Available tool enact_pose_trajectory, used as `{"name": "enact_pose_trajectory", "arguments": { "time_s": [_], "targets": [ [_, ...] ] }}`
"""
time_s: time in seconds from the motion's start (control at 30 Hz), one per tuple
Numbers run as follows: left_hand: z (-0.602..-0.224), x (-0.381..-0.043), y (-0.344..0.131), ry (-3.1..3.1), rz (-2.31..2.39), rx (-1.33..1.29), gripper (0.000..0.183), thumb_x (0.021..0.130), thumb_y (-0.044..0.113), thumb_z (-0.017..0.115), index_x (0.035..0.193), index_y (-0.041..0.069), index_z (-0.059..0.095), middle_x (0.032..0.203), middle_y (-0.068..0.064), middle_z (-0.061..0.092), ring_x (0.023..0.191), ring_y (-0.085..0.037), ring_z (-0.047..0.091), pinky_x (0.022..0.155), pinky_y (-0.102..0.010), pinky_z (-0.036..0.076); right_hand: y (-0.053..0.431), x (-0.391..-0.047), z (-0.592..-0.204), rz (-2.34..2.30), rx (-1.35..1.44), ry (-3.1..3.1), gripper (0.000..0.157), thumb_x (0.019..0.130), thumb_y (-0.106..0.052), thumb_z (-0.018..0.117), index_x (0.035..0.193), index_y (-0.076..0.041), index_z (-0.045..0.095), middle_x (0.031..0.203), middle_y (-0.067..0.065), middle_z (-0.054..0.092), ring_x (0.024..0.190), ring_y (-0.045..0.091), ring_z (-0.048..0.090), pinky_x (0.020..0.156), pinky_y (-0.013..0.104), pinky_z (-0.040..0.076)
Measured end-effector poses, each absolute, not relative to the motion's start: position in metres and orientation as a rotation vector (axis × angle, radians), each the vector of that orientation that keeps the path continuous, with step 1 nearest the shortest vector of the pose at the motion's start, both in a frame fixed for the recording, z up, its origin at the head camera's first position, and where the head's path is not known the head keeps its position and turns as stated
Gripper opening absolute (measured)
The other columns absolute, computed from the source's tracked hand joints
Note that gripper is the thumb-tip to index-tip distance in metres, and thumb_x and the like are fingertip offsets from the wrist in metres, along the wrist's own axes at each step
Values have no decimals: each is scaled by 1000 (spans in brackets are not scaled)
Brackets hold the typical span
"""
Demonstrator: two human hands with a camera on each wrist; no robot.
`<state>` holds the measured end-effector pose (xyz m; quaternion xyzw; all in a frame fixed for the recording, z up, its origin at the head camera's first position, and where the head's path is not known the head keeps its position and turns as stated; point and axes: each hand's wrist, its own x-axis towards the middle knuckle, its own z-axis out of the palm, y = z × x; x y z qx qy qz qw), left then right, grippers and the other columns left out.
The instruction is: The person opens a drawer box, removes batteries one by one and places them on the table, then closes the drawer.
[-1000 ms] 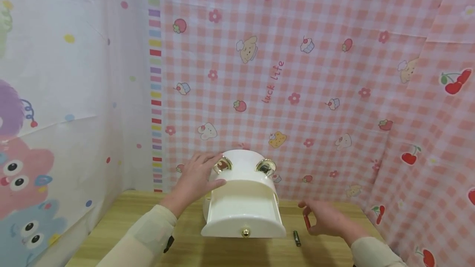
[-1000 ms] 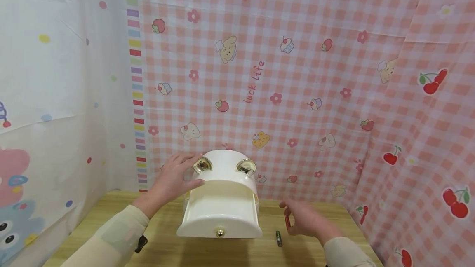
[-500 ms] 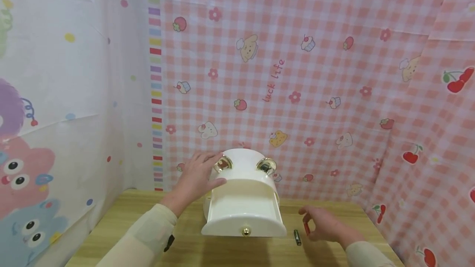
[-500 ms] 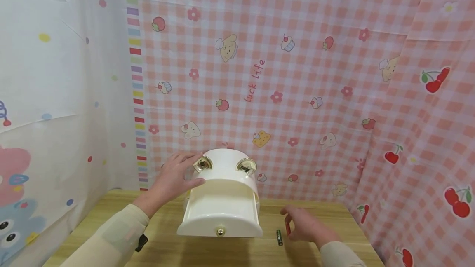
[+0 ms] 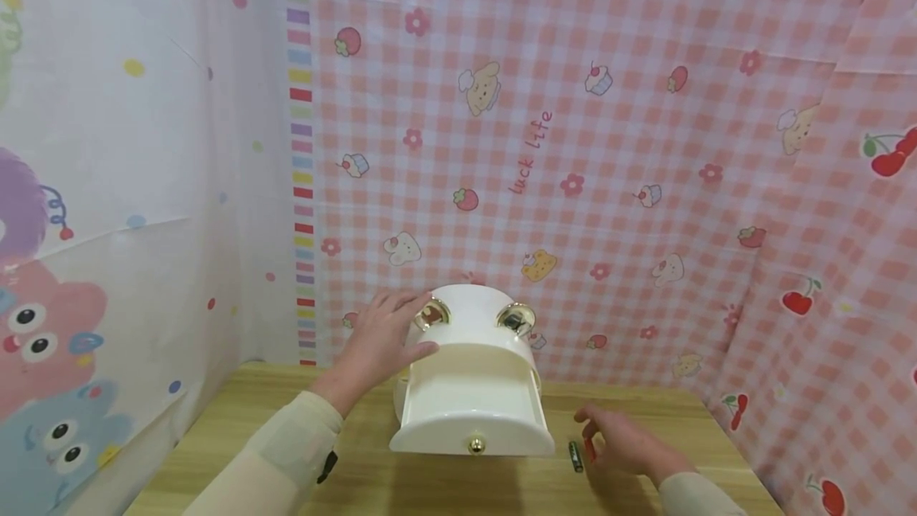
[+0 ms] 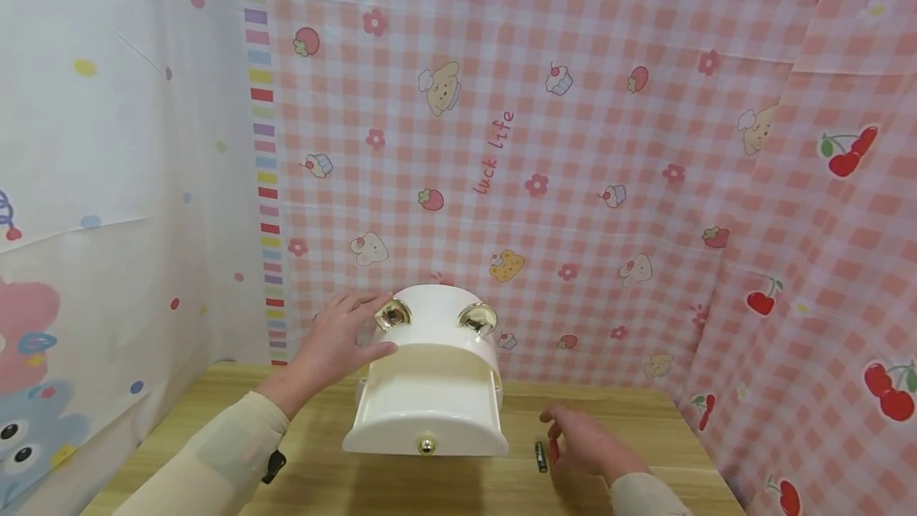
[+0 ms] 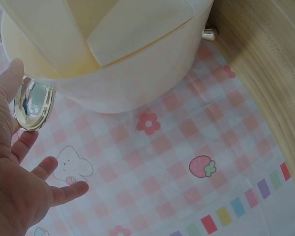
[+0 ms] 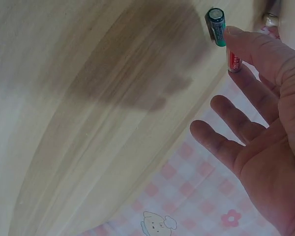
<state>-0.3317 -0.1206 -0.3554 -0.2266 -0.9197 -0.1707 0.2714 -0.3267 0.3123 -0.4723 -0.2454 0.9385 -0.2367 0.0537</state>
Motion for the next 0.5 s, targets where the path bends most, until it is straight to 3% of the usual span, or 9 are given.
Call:
{"name": "enact_pose_trajectory", "arguments": {
  "time_s": [0.2, 0.5],
  "targets": [
    [-354, -330, -119, -2476, -463, -604, 81, 87, 48, 87, 155, 15, 58, 151, -8, 62, 140, -35, 53, 112, -63, 48, 312, -327, -480, -759, -719, 2838, 61, 74, 9, 81, 132, 4, 60, 107, 12, 78, 104, 35, 72, 91, 54, 60],
    [-353, -329, -119, -2501, -463, -592, 82, 88, 48, 86, 157, 16, 56, 152, -8, 61, 142, -35, 51, 114, -64, 47, 312, -331, -488, -749, -729, 2850, 65, 69, 12, 79, 131, 7, 60, 105, 10, 78, 103, 33, 72, 93, 55, 60]
  ]
}}
